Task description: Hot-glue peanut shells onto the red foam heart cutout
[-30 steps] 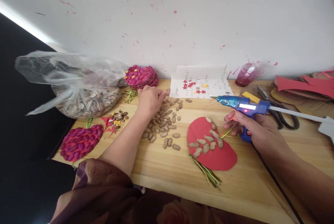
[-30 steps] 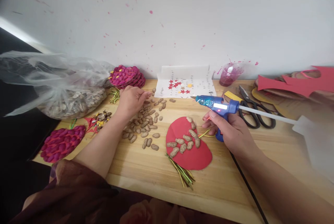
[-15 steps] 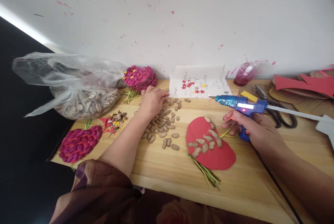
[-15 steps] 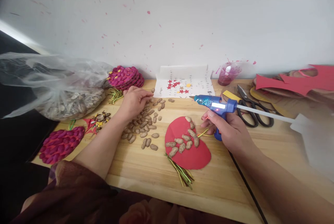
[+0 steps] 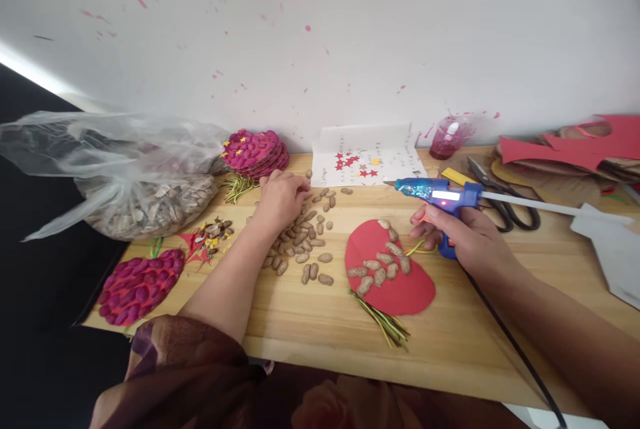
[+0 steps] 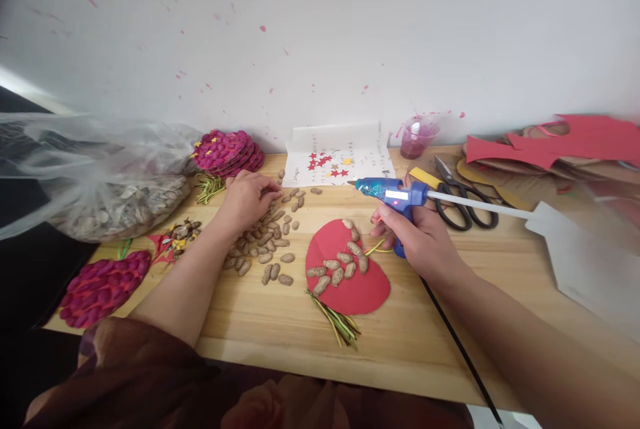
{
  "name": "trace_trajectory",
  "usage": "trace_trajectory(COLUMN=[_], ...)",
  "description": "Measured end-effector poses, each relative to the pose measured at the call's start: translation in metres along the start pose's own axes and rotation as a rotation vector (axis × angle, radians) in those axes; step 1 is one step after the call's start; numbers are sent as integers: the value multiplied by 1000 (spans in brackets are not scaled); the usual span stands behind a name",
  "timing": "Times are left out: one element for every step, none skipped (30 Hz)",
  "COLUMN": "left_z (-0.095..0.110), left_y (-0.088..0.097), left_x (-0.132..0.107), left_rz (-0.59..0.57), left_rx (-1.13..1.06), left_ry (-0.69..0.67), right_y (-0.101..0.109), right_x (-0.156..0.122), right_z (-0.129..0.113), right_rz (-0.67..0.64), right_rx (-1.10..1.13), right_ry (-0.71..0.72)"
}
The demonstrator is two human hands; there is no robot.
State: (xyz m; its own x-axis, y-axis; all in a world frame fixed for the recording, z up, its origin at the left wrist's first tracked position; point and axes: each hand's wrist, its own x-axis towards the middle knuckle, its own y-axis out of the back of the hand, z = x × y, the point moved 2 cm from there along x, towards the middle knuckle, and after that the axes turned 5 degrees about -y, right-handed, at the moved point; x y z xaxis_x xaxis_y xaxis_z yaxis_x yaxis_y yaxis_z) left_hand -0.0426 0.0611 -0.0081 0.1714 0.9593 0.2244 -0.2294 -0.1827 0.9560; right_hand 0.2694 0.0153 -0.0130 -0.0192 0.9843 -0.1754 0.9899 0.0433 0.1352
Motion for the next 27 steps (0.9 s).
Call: trace_trajectory(left_z=[-1,-2,-2,-2,-1,1,5,12,20,31,43,55,67,78,88,96,102,107,110,111,113,114,114,115,116,117,118], left_y=[0,0,1,2,3,5,7,10,11,13,13,13,12,11,9,7,5,3,2,1,0,-1,-1,-1,-1,-1,-2], left_x=[0,-1,-1,-1,-1,-2,-3,-4,-6,-9,-12,-15,-18,-20,-22,-24,-25,-25,-25,-24,-23,-23,-22,-22,-22,-22,-22], left_rz=[1,-1,-7,-13,-16,-14,-4,11,23,31,15,-20,-41,-58,-78,-88,-94,-94,-90,-86,-83,-82,-84,-90,-96,-103,-108], left_rx=[9,16,20,20,16,6,-11,-41,-82,-139,-214,-279,-311,-310,-291,-264,-235,-203,-173,-146,-122,-101,-84,-72,-65,-62,-63], left_ry=[-6,-11,-16,-21,-26,-29,-35,-41,-49,-65,-87,-117,-143,-153,-177,-198,-218,-233,-241,-245,-243,-239,-235,-232,-229,-226,-224], right_y=[0,-1,-1,0,0,0,0,0,1,1,1,1,1,1,1,1,1,0,0,0,0,0,0,0,0,1,1], right_x=[0,0,0,0,0,0,0,0,1,1,2,2,2,3,3,3,2,2,2,2,2,3,3,3,3,3,3], right_z=[0,1,1,1,2,3,3,4,5,6,6,6,6,6,5,5,4,4,4,4,4,4,4,4,5,5,5], right_rz=[-6,-10,-8,-3,-4,-4,-4,-5,-6,-8,-10,-13,-16,-17,-17,-17,-17,-16,-15,-15,-16,-17,-16,-17,-17,-17,-17], right_rx=[5,11,16,20,22,23,22,19,17,18,20,21,19,14,6,-3,-7,-6,-1,6,10,12,11,8,4,0,-2], right_ry=[8,11,10,9,6,3,3,6,15,26,37,43,45,41,34,28,24,21,22,22,22,22,21,20,18,16,15])
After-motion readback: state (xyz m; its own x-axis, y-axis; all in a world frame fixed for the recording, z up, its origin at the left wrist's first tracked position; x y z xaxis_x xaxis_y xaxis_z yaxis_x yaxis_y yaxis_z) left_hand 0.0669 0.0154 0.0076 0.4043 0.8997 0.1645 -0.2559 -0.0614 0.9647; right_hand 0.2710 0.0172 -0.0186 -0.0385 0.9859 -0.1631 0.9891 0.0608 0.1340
